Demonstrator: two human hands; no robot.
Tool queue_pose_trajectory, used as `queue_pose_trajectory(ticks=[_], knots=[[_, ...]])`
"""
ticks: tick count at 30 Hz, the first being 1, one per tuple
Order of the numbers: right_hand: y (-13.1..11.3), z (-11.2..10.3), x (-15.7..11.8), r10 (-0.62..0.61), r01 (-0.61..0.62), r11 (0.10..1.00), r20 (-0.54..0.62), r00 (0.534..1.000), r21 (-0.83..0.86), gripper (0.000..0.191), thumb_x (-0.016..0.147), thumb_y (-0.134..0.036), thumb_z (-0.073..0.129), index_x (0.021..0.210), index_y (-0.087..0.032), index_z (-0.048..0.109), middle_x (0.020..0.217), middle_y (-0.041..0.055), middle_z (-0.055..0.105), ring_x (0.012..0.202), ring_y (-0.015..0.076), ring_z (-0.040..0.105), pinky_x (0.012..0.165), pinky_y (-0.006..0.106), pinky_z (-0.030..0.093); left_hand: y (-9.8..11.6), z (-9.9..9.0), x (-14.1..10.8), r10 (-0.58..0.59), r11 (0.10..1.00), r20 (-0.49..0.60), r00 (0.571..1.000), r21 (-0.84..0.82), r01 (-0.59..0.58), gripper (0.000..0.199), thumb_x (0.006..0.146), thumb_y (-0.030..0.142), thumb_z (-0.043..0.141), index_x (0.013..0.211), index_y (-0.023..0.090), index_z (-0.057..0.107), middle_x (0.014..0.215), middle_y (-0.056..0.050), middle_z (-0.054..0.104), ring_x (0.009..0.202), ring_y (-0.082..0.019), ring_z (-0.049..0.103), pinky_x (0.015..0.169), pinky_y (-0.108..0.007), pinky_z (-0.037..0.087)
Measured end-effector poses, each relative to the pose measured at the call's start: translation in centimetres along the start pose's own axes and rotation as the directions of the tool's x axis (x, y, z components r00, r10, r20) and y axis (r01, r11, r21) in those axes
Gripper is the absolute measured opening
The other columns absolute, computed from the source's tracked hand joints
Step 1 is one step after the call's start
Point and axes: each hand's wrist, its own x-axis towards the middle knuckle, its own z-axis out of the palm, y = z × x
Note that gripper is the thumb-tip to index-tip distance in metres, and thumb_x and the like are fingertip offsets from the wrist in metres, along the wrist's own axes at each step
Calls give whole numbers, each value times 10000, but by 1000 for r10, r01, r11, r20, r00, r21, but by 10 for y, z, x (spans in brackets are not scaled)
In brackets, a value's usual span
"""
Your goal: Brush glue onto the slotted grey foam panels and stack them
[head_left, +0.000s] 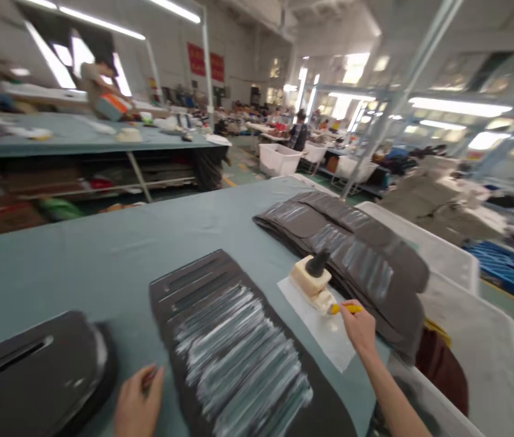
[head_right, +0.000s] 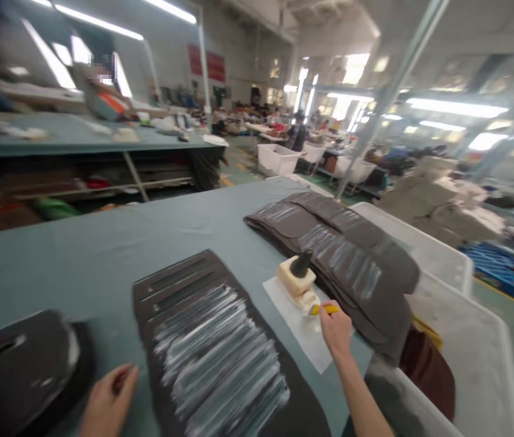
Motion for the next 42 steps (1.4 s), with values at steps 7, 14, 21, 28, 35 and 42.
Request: queue_pose_trajectory(ticks=[7, 14, 21, 28, 35, 42], knots=[[-128, 102, -43, -290, 98, 910, 451, 844, 402, 274, 754, -414, 523, 845, -184, 641, 609, -4, 577, 541, 143, 505, 550, 249, 383, 10, 7, 20, 147, 987, -116, 982, -44, -153, 284, 829, 380, 443, 1028, 213, 557, 1062, -69, 611, 1021, -245, 532, 888, -429, 418], [-228, 195, -125, -588, 243, 769, 508, 629, 591, 174, 764, -289, 494, 799, -208, 644, 717, -11, 627, 632, 129, 537, 605, 217, 395, 32, 9, 33, 229, 971, -101, 968, 87, -221, 219, 835, 260, 479, 1036, 220, 555, 1095, -70, 599, 1067, -238, 479, 878, -386, 366], [-197, 205, -67, -546, 403, 835, 472, 692, 375, 211, 750, -277, 463, 800, -213, 658, 722, -3, 647, 636, 138, 544, 618, 226, 374, 31, 16, 33, 254, 957, -124, 959, 175, -230, 207, 817, 193, 488, 1005, 208, 574, 1105, -73, 605, 1091, -239, 463, 928, -404, 304], [-178, 204, -11, -528, 510, 844, 435, 730, 168, 260, 753, -321, 430, 804, -205, 657, 677, 21, 628, 618, 153, 523, 595, 237, 330, 33, 11, 32, 244, 959, -130, 961, 181, -219, 204, 818, 194, 489, 1003, 222, 571, 1110, -47, 603, 1100, -227, 460, 926, -384, 311], [-179, 202, -11, -476, 488, 868, 429, 768, 91, 275, 768, -354, 424, 806, -202, 651, 656, 16, 609, 602, 149, 500, 580, 240, 306, 28, 12, 31, 223, 970, -136, 965, 130, -206, 215, 820, 198, 493, 1020, 232, 565, 1133, -39, 595, 1106, -221, 459, 942, -384, 306], [-223, 215, -36, -512, 376, 850, 416, 751, 368, 251, 770, -363, 465, 809, -185, 638, 618, -9, 572, 544, 124, 466, 577, 231, 340, 26, 11, 58, 157, 987, -173, 972, 53, -150, 174, 860, 232, 435, 958, 233, 579, 1023, -39, 620, 1048, -214, 488, 898, -374, 341]])
